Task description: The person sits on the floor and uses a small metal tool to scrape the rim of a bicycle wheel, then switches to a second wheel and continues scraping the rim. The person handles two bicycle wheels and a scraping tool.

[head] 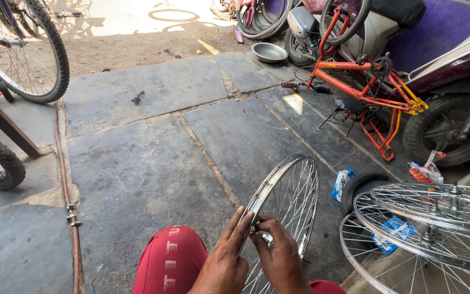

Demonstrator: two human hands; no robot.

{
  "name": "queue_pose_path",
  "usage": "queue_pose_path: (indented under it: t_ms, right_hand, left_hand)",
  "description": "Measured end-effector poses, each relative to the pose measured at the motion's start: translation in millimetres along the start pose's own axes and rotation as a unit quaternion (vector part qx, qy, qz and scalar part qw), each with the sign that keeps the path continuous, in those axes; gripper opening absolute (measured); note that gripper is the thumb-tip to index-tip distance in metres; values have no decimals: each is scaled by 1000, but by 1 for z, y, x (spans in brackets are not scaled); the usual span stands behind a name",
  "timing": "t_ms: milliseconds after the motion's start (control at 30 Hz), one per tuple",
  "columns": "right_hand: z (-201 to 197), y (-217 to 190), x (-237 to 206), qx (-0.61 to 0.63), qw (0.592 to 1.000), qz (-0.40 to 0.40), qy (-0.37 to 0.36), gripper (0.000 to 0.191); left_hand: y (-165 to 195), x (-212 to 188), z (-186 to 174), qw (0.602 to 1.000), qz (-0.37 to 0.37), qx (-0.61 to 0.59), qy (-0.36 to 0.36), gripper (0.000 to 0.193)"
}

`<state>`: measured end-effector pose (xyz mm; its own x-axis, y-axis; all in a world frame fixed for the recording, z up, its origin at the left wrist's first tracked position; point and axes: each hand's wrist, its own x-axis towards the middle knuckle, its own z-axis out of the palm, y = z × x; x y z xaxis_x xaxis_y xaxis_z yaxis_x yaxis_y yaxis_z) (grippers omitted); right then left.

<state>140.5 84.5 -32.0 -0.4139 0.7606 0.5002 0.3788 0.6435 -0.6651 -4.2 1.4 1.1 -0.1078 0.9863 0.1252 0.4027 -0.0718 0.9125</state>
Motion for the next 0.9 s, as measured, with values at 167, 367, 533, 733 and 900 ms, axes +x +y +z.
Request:
queue_pose_path:
  t_ms: [167,367,533,733,900]
  right_hand:
    - [7,11,13,-55,986,159,6,37]
    - [15,-9,26,-96,979,169,-68,27]
    - [-39,-25,39,98,918,303,-235,34]
    - [4,-19,21,-175,982,-12,77,25]
    - [8,-6,5,-31,999,31,9,29]
  left_hand:
    - [4,-2,5,999,-18,15,-33,98]
    - [6,-1,2,998,-40,24,-45,98]
    - [7,-3,-3,998,-42,17,-44,104]
    - [11,-6,1,1000,-6,12,-23,97]
    - [7,-4,-2,999,-31,-3,-29,101]
